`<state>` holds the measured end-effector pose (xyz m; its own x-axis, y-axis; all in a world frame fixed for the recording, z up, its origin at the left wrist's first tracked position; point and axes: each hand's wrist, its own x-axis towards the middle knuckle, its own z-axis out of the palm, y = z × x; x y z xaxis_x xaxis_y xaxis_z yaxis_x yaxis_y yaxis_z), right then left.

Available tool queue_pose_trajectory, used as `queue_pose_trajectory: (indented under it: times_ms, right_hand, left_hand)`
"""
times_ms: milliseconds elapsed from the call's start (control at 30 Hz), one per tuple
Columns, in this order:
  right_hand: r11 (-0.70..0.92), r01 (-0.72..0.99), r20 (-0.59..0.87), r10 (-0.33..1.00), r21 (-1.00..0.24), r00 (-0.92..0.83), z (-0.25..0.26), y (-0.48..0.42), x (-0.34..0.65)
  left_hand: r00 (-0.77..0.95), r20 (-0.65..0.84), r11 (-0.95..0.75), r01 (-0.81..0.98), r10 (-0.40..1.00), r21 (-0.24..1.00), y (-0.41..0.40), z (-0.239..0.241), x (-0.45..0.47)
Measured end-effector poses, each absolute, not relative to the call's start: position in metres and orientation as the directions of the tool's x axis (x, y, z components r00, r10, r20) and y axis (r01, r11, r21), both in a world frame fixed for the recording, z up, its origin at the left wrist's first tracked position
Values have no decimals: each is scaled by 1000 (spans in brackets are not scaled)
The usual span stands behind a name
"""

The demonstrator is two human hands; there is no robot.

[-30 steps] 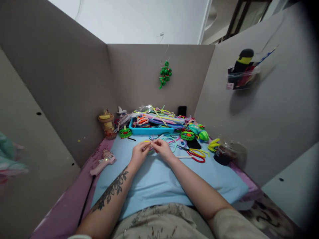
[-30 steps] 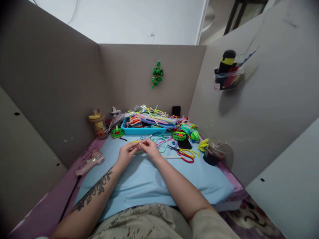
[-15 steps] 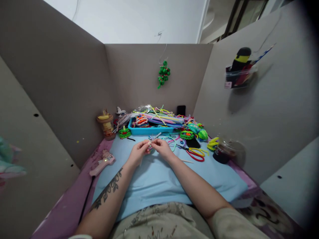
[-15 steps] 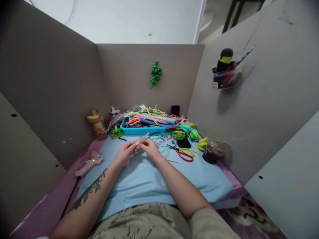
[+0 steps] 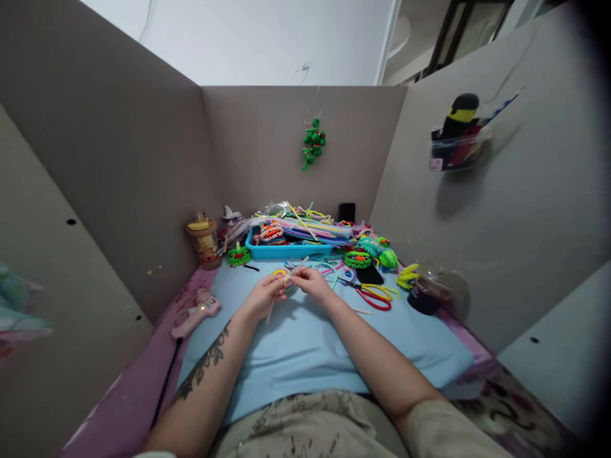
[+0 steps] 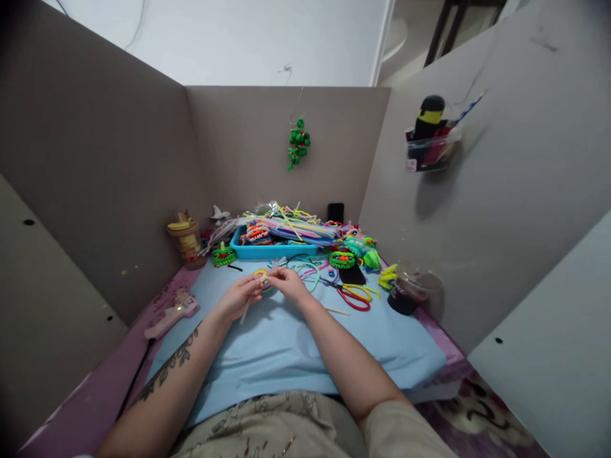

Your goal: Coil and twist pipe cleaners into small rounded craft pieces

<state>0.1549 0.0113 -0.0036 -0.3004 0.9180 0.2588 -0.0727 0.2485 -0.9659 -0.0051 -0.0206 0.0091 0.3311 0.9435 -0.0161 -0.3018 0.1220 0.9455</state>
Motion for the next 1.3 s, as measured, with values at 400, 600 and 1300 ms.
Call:
queue_pose_trajectory:
  times_ms: [400,600,1300]
  right_hand:
    - [231,-167,276,898,-959,-342,3,6,158]
    - [251,-117,277,892,-961,-358,-1,8,159]
    - [274,-97,289,931,-957,-221,3,2,149]
  left_hand:
    - [433,11,105,-242,901,965,-25,12,-6]
    - [431,19,81,-212,902,974,-26,12,-5]
    - [84,78,-57,-227,993,972,-17,1,2]
